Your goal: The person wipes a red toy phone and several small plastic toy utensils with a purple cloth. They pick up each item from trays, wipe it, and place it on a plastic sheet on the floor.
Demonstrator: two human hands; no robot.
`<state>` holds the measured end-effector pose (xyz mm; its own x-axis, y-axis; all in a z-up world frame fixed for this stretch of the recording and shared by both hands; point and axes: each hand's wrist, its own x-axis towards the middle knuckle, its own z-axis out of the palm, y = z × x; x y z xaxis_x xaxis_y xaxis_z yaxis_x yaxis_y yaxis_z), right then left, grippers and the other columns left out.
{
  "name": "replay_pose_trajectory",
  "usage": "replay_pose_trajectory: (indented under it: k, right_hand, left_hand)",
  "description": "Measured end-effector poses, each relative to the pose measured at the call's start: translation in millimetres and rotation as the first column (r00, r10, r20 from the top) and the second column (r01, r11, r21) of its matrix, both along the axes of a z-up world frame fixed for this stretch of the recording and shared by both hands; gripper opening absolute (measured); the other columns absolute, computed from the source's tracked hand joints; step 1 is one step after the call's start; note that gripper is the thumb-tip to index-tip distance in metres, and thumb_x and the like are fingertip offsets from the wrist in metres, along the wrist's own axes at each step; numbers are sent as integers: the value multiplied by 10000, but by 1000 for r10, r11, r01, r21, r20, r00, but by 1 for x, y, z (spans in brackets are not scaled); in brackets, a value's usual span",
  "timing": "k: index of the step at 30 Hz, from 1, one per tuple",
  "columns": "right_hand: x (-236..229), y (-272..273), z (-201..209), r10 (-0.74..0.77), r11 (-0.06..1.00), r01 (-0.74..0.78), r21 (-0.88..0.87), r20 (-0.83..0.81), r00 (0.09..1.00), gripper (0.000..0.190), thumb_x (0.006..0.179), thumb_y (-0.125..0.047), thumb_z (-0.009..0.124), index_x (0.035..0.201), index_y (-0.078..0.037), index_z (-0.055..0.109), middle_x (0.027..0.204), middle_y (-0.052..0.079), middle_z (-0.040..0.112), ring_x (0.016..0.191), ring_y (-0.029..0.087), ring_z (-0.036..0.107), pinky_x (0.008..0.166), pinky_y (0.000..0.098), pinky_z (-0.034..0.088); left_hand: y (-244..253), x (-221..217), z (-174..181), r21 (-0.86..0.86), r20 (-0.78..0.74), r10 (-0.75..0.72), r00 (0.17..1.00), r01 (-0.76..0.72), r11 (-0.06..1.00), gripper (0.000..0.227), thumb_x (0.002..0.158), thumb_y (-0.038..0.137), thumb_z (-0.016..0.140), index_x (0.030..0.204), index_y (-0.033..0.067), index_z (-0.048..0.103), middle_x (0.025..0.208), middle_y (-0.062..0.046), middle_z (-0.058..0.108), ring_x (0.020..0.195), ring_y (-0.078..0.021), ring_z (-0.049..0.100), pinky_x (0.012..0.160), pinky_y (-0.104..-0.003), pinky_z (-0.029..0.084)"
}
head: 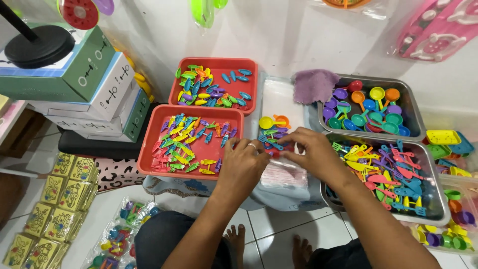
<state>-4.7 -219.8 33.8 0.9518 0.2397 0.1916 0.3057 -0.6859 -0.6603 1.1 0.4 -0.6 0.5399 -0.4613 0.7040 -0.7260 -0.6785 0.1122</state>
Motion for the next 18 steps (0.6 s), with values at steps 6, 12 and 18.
replay_pose_trajectory:
  k: [6, 12, 18]
  right_hand:
    - [6, 15, -16, -1, 963, 23, -270, 84, 996, 376, 736, -306, 872, 1101, -262, 791, 1029, 47, 653, 929, 335, 685, 796, 435, 572]
    - [17, 9, -27, -83, 970, 74, -232, -28, 996, 225, 784, -278, 825, 1008, -265, 818, 978, 12, 674, 936, 297, 701, 802, 398, 575]
    - [20, 5, -24, -143, 965, 128, -229, -48, 989, 200, 787, -300, 820, 981, -254, 831, 966, 40, 700, 912, 338, 714, 794, 446, 583]
  left_hand:
    - [2, -6, 18, 10, 14, -45, 999, 45, 999, 151, 891, 160, 691, 741, 177, 702, 853, -10, 605, 878, -203, 630, 880, -454, 430]
    - [11, -15, 59, -101, 37, -97, 995, 100, 990, 131, 915, 151, 695, 817, 228, 735, 952, 24, 625, 930, -180, 645, 904, -399, 438]
    - [59, -27, 96, -515, -113, -286, 952, 190, 836, 121, 944, 171, 693, 990, 226, 790, 1090, -22, 686, 1048, -234, 679, 974, -378, 489]
